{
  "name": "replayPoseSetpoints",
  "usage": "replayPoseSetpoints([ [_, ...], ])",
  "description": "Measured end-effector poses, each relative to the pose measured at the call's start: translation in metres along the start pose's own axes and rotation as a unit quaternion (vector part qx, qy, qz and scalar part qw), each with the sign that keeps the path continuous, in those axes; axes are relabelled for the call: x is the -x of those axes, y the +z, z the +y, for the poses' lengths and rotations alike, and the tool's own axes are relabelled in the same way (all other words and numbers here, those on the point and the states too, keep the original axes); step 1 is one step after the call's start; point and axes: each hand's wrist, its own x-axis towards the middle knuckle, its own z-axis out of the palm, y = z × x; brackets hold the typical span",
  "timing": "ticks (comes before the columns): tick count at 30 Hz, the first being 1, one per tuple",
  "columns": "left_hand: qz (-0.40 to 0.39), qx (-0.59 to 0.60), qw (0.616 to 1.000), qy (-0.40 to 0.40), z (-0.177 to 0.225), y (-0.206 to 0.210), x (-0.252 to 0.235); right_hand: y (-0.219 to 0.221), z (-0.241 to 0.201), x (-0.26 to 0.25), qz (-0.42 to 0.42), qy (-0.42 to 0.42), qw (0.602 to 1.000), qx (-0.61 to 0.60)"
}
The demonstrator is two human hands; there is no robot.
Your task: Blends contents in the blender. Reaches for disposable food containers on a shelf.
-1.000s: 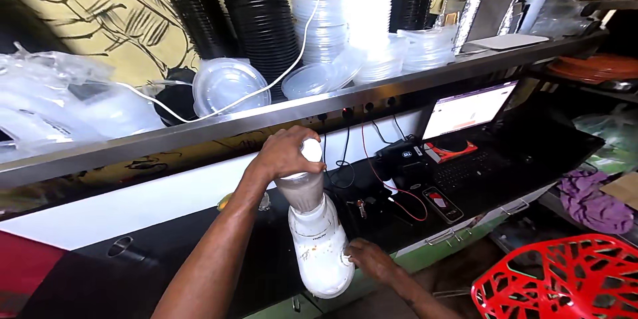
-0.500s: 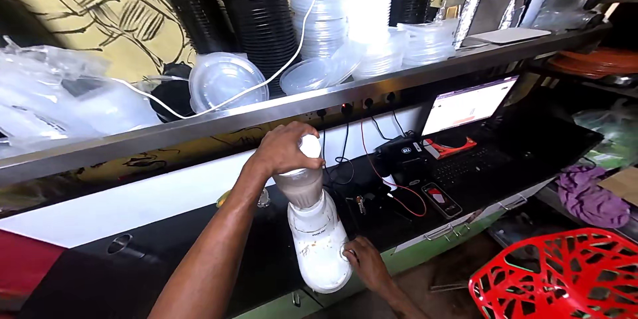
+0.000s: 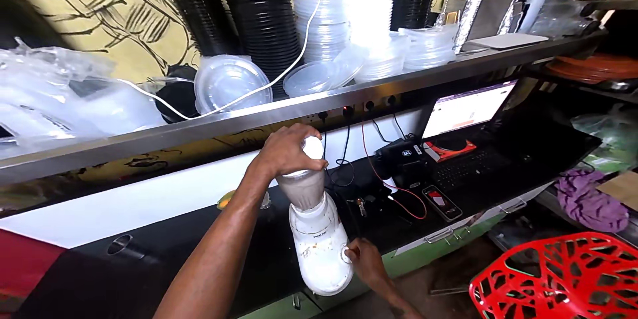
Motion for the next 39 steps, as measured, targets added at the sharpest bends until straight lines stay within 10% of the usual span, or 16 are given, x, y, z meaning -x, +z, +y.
replayPoseSetpoints([
  [14, 0.004, 0.006, 1.0, 0.002, 0.0, 0.001, 0.001, -0.024, 0.025, -0.016, -0.099, -0.308, 0.936, 0.136],
  [39, -0.002, 0.012, 1.0, -0.002, 0.002, -0.002, 0.002, 0.014, -0.006, 0.007, 0.067, 0.031, 0.997, 0.009],
])
